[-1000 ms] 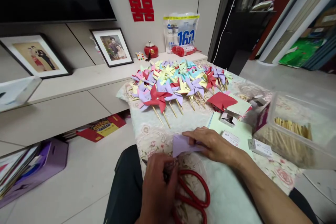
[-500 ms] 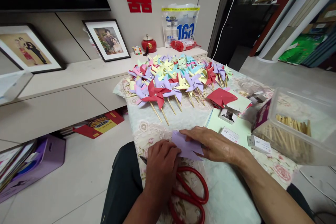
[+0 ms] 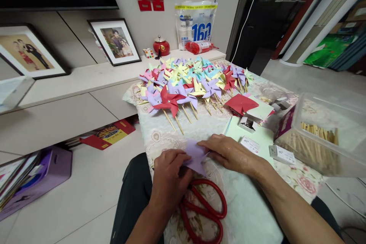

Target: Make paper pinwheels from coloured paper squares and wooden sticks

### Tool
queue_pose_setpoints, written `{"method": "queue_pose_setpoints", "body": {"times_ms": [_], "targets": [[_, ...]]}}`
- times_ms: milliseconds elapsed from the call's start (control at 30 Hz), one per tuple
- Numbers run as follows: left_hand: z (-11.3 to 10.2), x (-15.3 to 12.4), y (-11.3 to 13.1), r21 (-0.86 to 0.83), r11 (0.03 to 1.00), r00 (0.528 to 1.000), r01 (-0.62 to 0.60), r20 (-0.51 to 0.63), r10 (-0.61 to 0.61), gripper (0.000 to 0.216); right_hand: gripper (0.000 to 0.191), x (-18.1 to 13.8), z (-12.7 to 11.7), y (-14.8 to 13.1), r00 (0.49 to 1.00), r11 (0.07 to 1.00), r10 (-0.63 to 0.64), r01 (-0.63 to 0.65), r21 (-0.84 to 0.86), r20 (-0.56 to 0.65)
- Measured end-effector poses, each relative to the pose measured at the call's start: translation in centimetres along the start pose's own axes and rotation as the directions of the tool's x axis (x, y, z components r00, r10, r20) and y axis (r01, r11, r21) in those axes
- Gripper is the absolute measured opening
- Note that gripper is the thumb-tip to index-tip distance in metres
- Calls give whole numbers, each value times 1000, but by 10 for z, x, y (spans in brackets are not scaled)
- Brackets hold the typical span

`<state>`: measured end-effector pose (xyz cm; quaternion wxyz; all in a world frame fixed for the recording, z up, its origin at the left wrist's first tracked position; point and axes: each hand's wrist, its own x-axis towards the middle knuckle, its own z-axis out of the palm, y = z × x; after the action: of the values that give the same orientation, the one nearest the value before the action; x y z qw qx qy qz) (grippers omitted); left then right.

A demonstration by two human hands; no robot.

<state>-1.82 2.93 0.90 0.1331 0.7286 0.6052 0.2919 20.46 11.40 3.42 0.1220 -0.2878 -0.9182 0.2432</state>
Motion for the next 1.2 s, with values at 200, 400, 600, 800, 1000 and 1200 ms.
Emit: {"method": "queue_pose_setpoints", "body": {"times_ms": [200,400,600,800,1000,1200], "targets": [[3,1,4,48,997,997,62,-40,-60,14,40,0,-2,-5,997,997,76,-76,7,19],[8,4,4,150,988,992,46,-120,-28,20,48,2,6,-5,989,992,126,-124,30,-80],[13,5,5,155,986,979,67,-199,-35,16,59,4,17,-4,985,991,130,-128,27,-113],[15,5,5,116,981,970,153,-207,-127,6,60,6,17,-9,986,990,144,-144,2,-85],[18,4,4,106,988,978,113,-187,-92,49,55,8,17,-10,987,990,139,-139,4,-84],[19,-8,22,344,933,943,-106,-262,203,45,53,8,18,-9,987,992,125,-123,28,-96]]}}
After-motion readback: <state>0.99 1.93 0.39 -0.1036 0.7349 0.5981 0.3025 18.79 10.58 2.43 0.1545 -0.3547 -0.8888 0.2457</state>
